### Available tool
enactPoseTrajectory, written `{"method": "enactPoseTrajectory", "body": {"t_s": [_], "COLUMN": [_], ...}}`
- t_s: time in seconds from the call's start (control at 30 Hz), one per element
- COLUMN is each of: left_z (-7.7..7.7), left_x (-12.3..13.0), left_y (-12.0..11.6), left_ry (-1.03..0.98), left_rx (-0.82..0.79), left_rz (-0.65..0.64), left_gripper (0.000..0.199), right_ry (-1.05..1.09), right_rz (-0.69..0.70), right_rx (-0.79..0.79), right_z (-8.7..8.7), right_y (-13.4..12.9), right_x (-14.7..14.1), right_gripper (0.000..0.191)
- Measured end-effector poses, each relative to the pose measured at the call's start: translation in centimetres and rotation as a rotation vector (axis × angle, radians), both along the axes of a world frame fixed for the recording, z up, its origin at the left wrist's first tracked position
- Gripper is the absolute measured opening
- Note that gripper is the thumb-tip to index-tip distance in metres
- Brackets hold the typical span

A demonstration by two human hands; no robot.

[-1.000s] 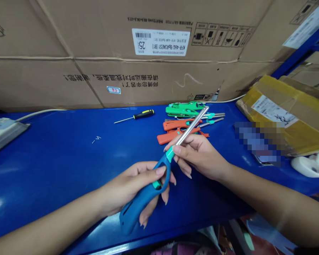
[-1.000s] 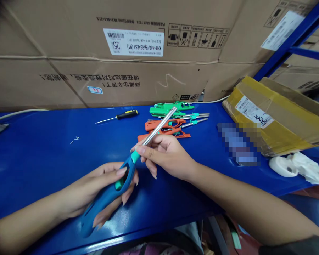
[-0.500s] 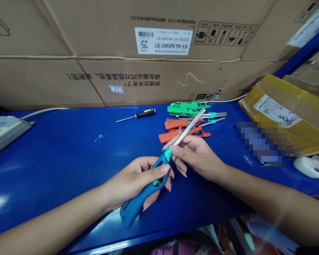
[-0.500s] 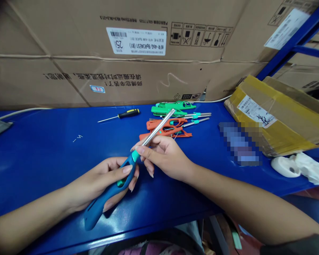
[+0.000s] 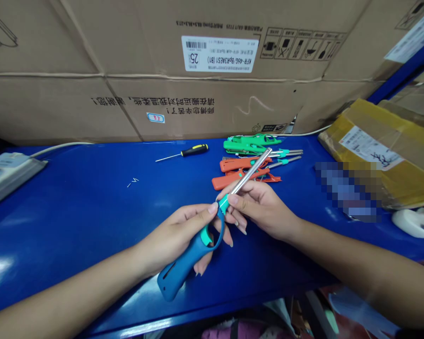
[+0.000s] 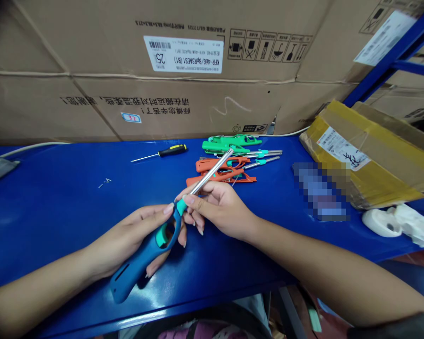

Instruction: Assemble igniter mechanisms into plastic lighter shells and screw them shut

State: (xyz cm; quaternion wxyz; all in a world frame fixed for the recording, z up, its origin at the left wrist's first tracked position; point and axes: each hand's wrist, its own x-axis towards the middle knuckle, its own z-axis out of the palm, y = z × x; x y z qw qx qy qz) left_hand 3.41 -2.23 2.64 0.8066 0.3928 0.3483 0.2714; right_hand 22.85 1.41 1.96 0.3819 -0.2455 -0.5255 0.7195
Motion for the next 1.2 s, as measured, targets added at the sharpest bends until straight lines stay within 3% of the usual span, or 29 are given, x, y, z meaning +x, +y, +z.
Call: {"method": "enactPoseTrajectory", "body": {"t_s": [0.2, 0.43, 0.73, 1.2], "left_z": [-0.3, -0.1, -1.2, -0.8], "left_x": [-0.2, -0.1, 0.0, 0.3], "left_y": [0.0, 0.3, 0.3, -0.2], "left_ry": [-0.060, -0.107, -0.100, -0.011], "left_rx": [0.011, -0.119, -0.071, -0.051], "left_rz": [0.003, 0.005, -0.009, 0.014], "left_gripper": [0.036, 0.036, 0.034, 0.038], "right_ry": [-0.030, -0.011, 0.000, -0.058], "right_rz": [-0.007, -0.057, -0.006, -0.047], "right_rx": [0.015, -0.046, -0.093, -0.116], "right_z": [0.3, -0.2, -1.3, -1.2], "right_y": [-0.2, -0.1, -0.2, -0.9], "right_x": [0.2, 0.1, -0.1, -0.7], "right_gripper": [0.018, 0.019, 0.022, 0.032]}}
